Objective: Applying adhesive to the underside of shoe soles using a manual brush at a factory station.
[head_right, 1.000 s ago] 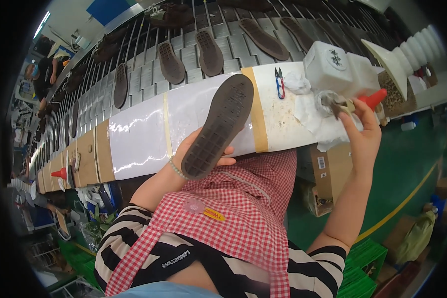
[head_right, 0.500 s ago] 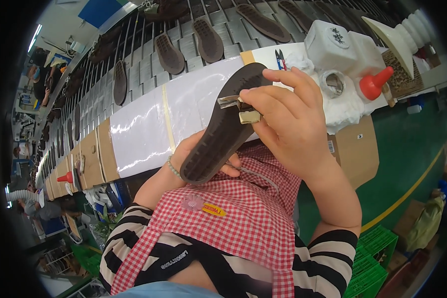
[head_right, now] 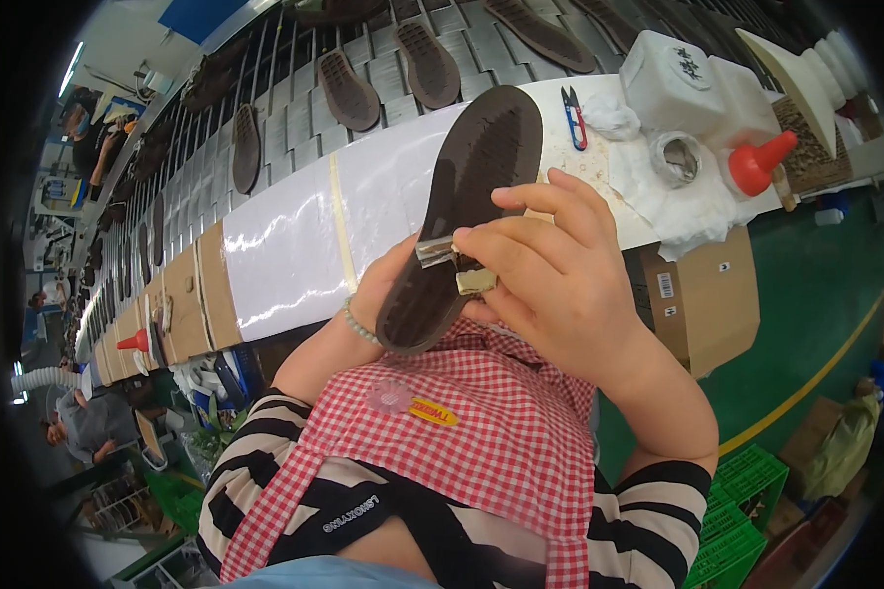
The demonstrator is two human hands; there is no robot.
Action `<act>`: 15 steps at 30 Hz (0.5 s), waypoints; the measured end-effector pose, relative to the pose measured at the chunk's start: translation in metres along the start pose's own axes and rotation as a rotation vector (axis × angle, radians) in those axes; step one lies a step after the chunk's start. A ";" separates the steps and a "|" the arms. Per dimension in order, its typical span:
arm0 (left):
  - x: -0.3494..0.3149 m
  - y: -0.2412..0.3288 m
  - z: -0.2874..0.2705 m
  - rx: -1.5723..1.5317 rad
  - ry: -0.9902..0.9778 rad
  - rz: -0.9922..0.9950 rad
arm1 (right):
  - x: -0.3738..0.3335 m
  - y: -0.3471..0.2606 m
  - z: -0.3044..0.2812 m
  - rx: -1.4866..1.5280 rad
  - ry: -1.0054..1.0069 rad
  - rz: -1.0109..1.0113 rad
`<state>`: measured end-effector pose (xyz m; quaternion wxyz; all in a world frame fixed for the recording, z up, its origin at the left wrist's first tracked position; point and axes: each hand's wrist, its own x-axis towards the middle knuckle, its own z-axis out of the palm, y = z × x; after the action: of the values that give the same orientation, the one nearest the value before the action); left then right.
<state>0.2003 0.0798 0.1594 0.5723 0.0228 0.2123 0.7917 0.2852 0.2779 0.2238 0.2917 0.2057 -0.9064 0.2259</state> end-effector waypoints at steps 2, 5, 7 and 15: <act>0.003 -0.001 -0.005 -0.054 0.064 0.057 | -0.002 -0.002 0.004 0.019 0.008 0.004; 0.010 -0.004 -0.002 -0.071 0.116 0.112 | -0.004 -0.006 0.010 0.024 0.021 0.006; 0.013 -0.004 0.000 -0.088 0.105 0.126 | -0.005 -0.010 0.012 0.045 0.012 0.013; 0.019 0.000 -0.003 -0.140 0.030 0.191 | -0.007 -0.020 0.020 0.137 -0.034 0.000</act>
<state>0.1926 0.0965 0.1528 0.4914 -0.0088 0.1621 0.8557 0.2918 0.2528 0.2111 0.2614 0.2290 -0.8936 0.2840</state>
